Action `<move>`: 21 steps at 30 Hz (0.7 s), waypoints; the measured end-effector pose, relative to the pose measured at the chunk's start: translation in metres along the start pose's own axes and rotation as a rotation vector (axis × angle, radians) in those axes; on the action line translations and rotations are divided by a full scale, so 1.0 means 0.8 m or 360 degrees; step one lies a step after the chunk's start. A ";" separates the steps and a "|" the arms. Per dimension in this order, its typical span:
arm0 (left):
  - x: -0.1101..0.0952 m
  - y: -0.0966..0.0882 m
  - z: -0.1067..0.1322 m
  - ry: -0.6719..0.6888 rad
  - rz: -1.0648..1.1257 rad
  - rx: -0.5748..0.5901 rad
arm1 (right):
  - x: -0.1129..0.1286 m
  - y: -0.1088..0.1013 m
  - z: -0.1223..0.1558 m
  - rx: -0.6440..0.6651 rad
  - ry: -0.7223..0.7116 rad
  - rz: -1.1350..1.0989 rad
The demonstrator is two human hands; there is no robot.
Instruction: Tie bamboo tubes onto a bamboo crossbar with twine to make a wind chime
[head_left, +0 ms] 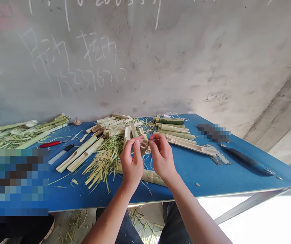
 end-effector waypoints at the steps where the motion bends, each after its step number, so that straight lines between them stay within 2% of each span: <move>1: -0.003 0.001 -0.002 0.0020 0.0015 0.0038 | 0.007 -0.001 -0.004 0.0011 -0.0060 0.0089; 3: -0.009 0.002 -0.007 0.0126 0.0004 0.0128 | 0.016 -0.001 -0.010 0.0045 -0.0149 0.0165; 5: -0.014 0.001 -0.013 0.0362 -0.0055 0.0230 | 0.017 0.003 -0.015 0.0061 -0.0117 0.0063; 9: -0.018 -0.008 -0.023 0.0899 -0.0209 0.0511 | 0.000 0.015 -0.026 0.0099 0.0314 -0.0435; 13: -0.024 -0.016 -0.037 0.1256 -0.0329 0.0802 | -0.005 0.019 -0.034 0.0205 0.0606 -0.0642; 18: -0.031 -0.022 -0.051 0.1442 -0.0347 0.0902 | -0.010 0.019 -0.039 0.0297 0.0829 -0.0658; 21: -0.023 -0.027 -0.056 0.1457 -0.0305 0.0853 | -0.014 0.016 -0.040 0.0312 0.0801 -0.0578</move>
Point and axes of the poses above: each hand's wrist, its own z-axis away from the middle knuckle, its own y-axis out of the palm, x = y × z, the point moved 4 cm from there along -z, towards the middle knuckle, and after that the axes turned 6 degrees about -x, right-handed, at the moved point
